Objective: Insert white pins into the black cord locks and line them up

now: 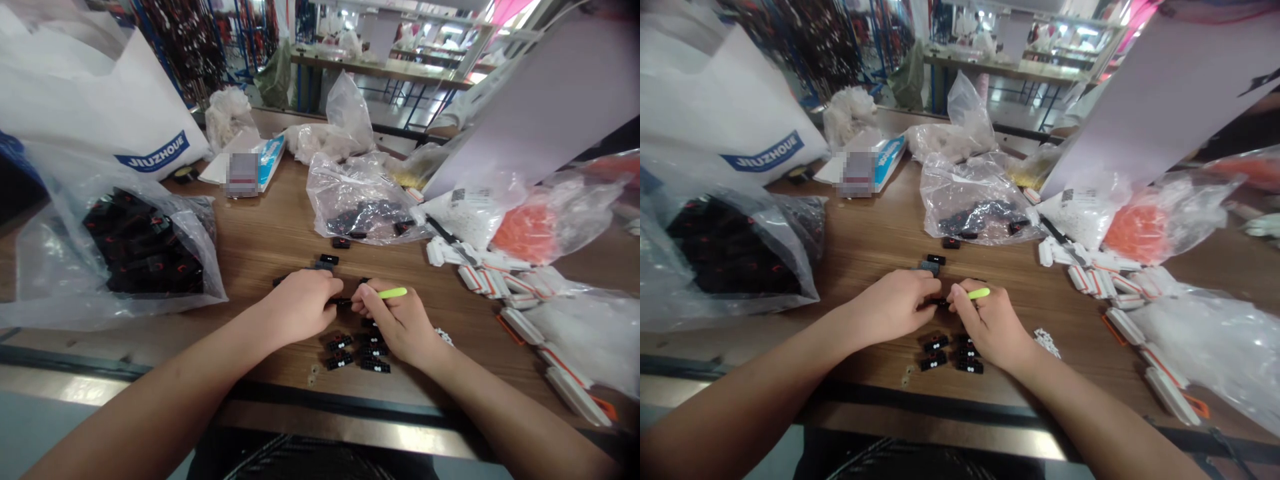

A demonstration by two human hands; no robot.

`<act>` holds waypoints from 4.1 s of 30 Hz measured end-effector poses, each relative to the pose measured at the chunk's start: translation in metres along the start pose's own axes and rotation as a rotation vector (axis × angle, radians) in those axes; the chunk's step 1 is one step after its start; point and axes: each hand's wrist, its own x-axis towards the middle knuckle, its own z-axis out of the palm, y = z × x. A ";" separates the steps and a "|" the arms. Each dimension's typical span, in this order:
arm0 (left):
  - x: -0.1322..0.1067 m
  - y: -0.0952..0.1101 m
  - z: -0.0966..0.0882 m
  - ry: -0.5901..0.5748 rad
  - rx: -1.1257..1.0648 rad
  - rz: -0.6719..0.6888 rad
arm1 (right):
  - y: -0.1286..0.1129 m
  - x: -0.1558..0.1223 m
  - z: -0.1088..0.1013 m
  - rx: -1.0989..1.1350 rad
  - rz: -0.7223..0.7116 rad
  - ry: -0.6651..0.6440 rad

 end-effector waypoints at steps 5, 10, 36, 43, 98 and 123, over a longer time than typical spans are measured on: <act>0.001 0.000 -0.003 -0.008 0.010 -0.018 | 0.001 -0.002 -0.003 0.021 -0.030 0.060; -0.004 -0.004 -0.016 -0.019 0.094 -0.142 | 0.008 -0.004 -0.013 0.092 -0.051 0.312; -0.020 0.013 0.012 0.039 -0.167 -0.025 | 0.009 -0.004 -0.017 0.044 -0.103 0.374; -0.017 0.006 0.025 0.139 -0.217 0.005 | 0.003 -0.006 -0.012 0.077 -0.027 0.180; -0.016 0.000 0.032 0.195 -0.349 0.002 | -0.002 -0.010 0.000 -0.061 -0.096 0.023; -0.015 0.002 0.027 0.165 -0.361 -0.021 | -0.002 -0.010 0.000 -0.007 -0.067 0.061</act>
